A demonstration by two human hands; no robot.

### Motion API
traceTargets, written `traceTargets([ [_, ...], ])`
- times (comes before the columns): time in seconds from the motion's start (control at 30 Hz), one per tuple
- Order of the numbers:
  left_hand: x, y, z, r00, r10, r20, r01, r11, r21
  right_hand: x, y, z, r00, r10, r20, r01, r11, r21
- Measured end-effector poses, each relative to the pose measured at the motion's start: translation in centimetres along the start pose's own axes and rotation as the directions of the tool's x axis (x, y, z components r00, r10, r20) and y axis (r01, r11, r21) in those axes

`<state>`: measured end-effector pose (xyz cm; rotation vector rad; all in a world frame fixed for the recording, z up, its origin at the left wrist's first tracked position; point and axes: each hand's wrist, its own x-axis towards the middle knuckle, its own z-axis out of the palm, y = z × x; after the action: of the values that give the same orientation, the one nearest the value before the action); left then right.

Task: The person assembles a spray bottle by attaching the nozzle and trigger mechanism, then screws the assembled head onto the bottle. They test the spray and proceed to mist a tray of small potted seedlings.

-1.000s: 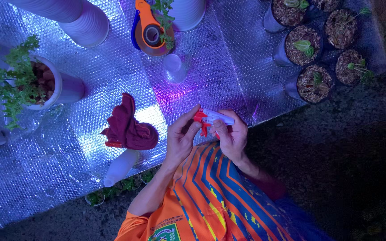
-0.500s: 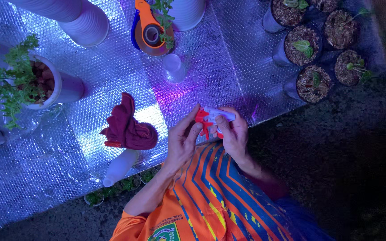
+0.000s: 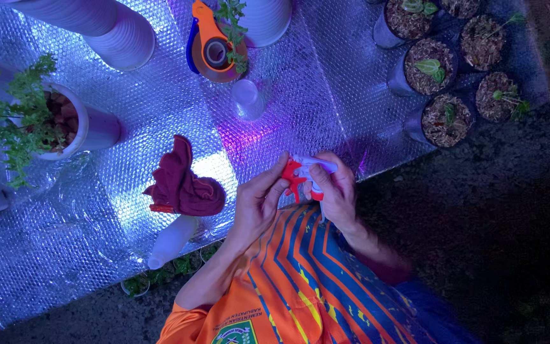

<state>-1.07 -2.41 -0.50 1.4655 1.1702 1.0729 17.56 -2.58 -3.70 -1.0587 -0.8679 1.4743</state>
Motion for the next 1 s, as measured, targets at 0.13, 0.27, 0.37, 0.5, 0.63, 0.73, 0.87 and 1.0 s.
traceTargets([
  [0.13, 0.4, 1.2, -1.0, 0.996, 0.074, 0.045, -0.075, 0.997, 0.036, 0.2, -1.3, -0.1, 0.998, -0.004, 0.063, 0.013, 0.991, -0.134],
  [0.27, 0.7, 1.4, -1.2, 0.976, 0.216, 0.003, -0.216, 0.972, 0.093, 0.7, -2.6, -0.1, 0.97, -0.108, 0.218, 0.159, 0.96, -0.231],
  [0.37, 0.6, 0.8, 1.1, 0.973, 0.125, -0.195, -0.155, 0.977, -0.148, 0.3, -2.5, 1.1, 0.89, -0.366, 0.272, 0.455, 0.757, -0.469],
  [0.5, 0.3, -1.2, 2.5, 0.92, 0.271, -0.285, -0.285, 0.959, -0.009, -0.8, -1.4, 3.6, 0.84, -0.443, 0.314, 0.539, 0.748, -0.388],
  [0.63, 0.5, -3.0, 1.1, 0.845, 0.474, -0.249, -0.431, 0.878, 0.206, -1.2, -1.1, 4.3, 0.866, -0.373, 0.332, 0.482, 0.797, -0.365],
  [0.73, 1.0, -3.0, 0.0, 0.813, 0.555, -0.175, -0.504, 0.822, 0.266, -1.1, -1.6, 4.0, 0.889, -0.281, 0.363, 0.419, 0.819, -0.392],
  [0.87, 1.4, -1.8, -1.8, 0.867, 0.499, -0.008, -0.482, 0.841, 0.246, -0.4, -2.3, 3.4, 0.909, -0.09, 0.408, 0.25, 0.9, -0.358],
  [1.0, 0.8, -0.5, -2.9, 0.889, 0.45, 0.084, -0.457, 0.863, 0.214, -0.2, -1.9, 2.8, 0.891, -0.047, 0.452, 0.191, 0.941, -0.279],
])
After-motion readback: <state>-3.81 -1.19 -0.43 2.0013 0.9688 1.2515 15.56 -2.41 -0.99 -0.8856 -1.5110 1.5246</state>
